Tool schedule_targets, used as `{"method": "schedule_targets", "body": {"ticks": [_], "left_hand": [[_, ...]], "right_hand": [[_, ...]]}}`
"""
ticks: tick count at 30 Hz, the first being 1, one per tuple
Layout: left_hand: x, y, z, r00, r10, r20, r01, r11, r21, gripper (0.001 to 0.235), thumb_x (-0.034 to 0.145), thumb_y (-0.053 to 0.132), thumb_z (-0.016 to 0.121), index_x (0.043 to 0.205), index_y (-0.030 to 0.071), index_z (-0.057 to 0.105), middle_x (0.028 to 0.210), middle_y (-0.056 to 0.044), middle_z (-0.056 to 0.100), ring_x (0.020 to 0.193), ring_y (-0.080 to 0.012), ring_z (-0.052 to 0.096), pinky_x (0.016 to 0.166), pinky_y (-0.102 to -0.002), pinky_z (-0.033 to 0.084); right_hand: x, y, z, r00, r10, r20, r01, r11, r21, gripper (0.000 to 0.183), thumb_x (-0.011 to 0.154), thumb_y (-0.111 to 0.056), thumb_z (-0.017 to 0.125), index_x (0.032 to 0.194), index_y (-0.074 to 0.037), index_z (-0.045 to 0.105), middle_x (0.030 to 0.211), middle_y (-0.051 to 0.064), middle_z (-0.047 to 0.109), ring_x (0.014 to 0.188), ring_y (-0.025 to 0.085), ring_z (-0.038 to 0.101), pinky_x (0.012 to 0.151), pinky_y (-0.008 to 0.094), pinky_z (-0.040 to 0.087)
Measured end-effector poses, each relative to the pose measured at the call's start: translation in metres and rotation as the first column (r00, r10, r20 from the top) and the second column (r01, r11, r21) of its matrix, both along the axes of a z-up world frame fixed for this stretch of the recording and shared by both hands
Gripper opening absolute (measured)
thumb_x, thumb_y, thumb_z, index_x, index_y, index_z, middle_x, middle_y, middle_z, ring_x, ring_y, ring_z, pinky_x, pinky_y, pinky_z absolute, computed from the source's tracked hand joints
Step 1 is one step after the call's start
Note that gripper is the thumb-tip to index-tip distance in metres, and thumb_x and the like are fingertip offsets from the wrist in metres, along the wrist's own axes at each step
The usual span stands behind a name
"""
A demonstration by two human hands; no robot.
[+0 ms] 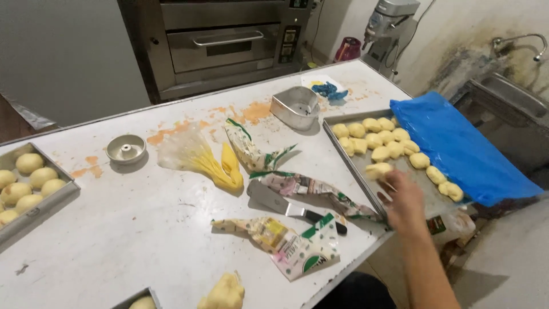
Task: Filling small dough portions with pineapple jam using a piping bag and rolling them into balls for baking.
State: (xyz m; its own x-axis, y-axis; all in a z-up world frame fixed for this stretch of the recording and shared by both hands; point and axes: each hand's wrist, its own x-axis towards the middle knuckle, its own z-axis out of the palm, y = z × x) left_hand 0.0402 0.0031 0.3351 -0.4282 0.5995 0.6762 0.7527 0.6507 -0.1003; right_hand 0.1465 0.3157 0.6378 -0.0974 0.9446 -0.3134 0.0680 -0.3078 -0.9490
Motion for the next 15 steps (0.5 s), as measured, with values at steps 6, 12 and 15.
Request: {"method": "schedule_targets", "body": {"ticks": [6,12,15], "left_hand": [[-0.051,-0.024,0.110,0.290,-0.456,0.841,-0.434,0.721,0.541,0.038,0.088,0.024,0.043,0.118,0.002,0.042,0.116,-0.023,0.047,0.092,-0.0435,0.050,0.076,-0.060,0.039],[0.058,-0.048,0.217,-0.105,-0.813,0.573,-0.903,0.320,0.288,0.072,0.098,0.046,0.032,0.135,-0.008,0.061,0.132,-0.036,0.069,0.120,-0.0477,0.065,0.097,-0.051,0.046],[0.070,-0.006,0.079,0.453,-0.638,0.622,-0.772,0.067,0.632,0.055,0.115,0.041,0.035,0.092,0.001,0.064,0.100,-0.017,0.074,0.092,-0.0290,0.070,0.083,-0.038,0.056]], "right_hand": [[-0.003,-0.134,-0.007,0.623,0.648,0.438,-0.780,0.558,0.284,0.041,0.080,-0.016,0.081,0.119,-0.017,0.069,0.113,0.001,0.079,0.096,0.014,0.075,0.092,0.031,0.064],[0.004,-0.238,-0.002,0.298,0.870,0.392,-0.941,0.198,0.275,0.028,0.089,-0.033,0.073,0.110,-0.017,0.064,0.099,-0.001,0.067,0.090,0.013,0.063,0.083,0.030,0.049],[0.008,-0.257,0.010,0.392,0.909,0.145,-0.918,0.374,0.135,0.014,0.087,-0.023,0.076,0.084,-0.014,0.066,0.105,0.001,0.082,0.098,0.010,0.072,0.090,0.030,0.053]]}}
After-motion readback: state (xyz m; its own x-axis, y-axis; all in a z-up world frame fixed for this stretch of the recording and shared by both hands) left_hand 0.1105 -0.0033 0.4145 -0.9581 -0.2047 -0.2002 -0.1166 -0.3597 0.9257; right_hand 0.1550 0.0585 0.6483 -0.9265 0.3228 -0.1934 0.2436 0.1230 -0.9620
